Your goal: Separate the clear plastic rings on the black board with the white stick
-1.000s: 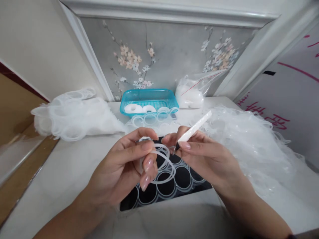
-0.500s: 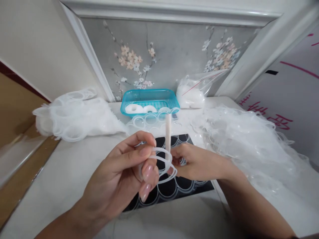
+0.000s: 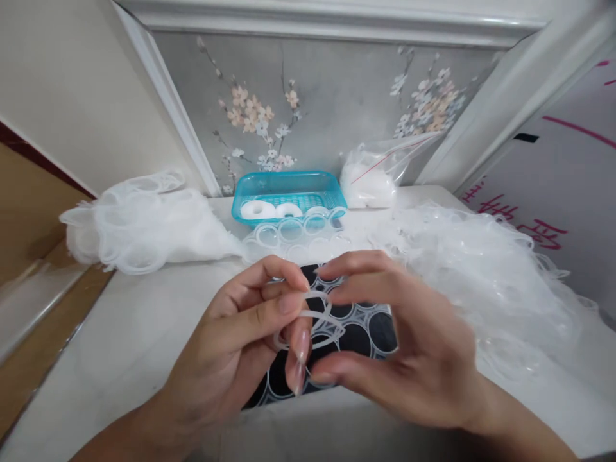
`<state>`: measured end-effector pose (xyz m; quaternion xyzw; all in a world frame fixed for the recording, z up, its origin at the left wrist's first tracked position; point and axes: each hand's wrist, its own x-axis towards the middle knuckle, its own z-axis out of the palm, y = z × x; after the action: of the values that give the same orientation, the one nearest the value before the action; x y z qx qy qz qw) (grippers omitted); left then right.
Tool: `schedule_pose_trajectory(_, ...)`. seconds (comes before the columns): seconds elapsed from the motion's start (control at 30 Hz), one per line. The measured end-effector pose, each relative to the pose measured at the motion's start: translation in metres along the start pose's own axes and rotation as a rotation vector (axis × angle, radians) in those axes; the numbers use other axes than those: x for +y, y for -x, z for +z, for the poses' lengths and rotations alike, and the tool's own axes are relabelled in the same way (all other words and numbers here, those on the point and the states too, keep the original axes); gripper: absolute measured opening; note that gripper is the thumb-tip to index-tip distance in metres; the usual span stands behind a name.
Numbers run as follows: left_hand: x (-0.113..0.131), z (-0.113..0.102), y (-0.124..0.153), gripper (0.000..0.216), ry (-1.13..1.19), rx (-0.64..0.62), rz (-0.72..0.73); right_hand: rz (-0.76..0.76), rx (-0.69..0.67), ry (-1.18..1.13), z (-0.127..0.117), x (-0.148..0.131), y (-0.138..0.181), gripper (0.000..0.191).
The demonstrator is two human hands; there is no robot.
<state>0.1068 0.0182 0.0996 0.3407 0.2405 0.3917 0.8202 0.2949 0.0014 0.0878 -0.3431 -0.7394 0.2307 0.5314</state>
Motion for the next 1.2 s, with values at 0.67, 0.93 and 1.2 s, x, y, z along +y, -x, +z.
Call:
schedule_pose_trajectory(0.67, 0.004, 0.008, 0.005, 0.009, 0.275, 0.123, -0.159, 0.684, -0.089, -0.831, -0.006, 0.003, -0.005, 0.013)
schedule_pose_trajectory(0.93, 0.002, 0.009, 0.007, 0.006, 0.249, 0.118, -0.169, 0.729, -0.118, -0.872, -0.008, 0.001, -0.006, 0.013)
schedule_pose_trajectory(1.2, 0.001, 0.009, 0.005, 0.008, 0.183, 0.075, -0.155, 0.722, -0.109, -0.841, -0.007, 0.0, -0.007, 0.015)
